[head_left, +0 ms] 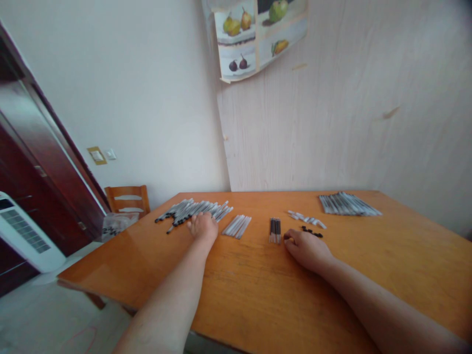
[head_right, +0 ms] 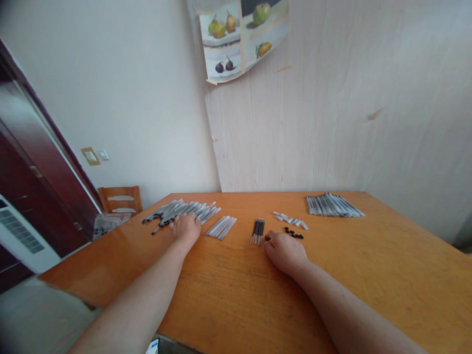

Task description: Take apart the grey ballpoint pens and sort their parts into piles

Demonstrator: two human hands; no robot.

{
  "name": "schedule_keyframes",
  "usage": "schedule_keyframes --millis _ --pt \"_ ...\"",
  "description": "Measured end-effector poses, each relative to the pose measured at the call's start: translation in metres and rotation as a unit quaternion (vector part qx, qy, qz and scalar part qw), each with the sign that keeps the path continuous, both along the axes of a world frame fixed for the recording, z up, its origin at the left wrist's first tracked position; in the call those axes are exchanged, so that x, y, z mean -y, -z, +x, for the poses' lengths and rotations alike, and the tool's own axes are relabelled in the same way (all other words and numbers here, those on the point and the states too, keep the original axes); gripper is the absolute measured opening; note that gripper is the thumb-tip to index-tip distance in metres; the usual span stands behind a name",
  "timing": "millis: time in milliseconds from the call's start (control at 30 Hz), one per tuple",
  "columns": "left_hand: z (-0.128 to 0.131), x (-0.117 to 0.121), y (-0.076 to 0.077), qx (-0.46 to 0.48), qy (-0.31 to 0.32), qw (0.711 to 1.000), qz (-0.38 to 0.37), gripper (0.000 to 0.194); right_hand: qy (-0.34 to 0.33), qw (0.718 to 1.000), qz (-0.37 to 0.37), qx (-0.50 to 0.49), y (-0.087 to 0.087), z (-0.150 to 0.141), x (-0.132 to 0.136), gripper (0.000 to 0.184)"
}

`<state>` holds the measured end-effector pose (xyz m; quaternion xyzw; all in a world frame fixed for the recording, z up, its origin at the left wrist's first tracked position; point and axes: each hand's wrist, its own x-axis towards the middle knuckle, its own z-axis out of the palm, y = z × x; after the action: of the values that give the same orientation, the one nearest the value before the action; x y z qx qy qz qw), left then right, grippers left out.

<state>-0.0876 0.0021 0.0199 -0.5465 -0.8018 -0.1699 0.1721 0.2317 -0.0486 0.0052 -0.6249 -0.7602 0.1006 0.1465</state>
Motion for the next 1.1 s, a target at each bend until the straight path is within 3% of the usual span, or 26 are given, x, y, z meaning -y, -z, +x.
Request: schedule_keyframes --millis 200,367,467,600,700,833,967,1100 --pt "0.017 0.007 -0.019 0.029 0.020 0.999 0.032 0.027 -0.001 1.000 0.007 -0.007 0.001 0.000 0.000 0.031" --pt "0.049 0.012 -0.033 0.108 0.090 0.987 0.078 0.028 0.007 0.998 0.033 -0.051 0.003 0.002 -0.004 0.030" --pt "0.076 0.011 -0.032 0.204 0.162 0.960 0.104 0.024 0.026 0.991 0.084 -0.105 0.002 0.006 -0.008 0.029" --pt "0.117 0.009 -0.022 0.330 0.268 0.896 0.128 0.022 0.054 0.963 0.149 -0.217 -0.002 0.013 -0.013 0.027" --pt "0.144 0.014 -0.012 0.358 0.327 0.864 0.134 0.021 0.083 0.913 0.148 -0.371 -0.008 0.018 -0.014 0.028" --pt "0.162 0.025 -0.001 0.329 0.380 0.854 0.134 0.018 0.114 0.794 0.121 -0.585 -0.018 0.027 -0.016 0.032" --pt "0.165 0.034 0.001 0.258 0.416 0.862 0.130 0.013 0.119 0.714 0.105 -0.682 -0.024 0.043 -0.022 0.035" --pt "0.164 0.040 -0.003 0.212 0.425 0.869 0.136 0.011 0.117 0.663 0.077 -0.736 -0.024 0.057 -0.029 0.040"
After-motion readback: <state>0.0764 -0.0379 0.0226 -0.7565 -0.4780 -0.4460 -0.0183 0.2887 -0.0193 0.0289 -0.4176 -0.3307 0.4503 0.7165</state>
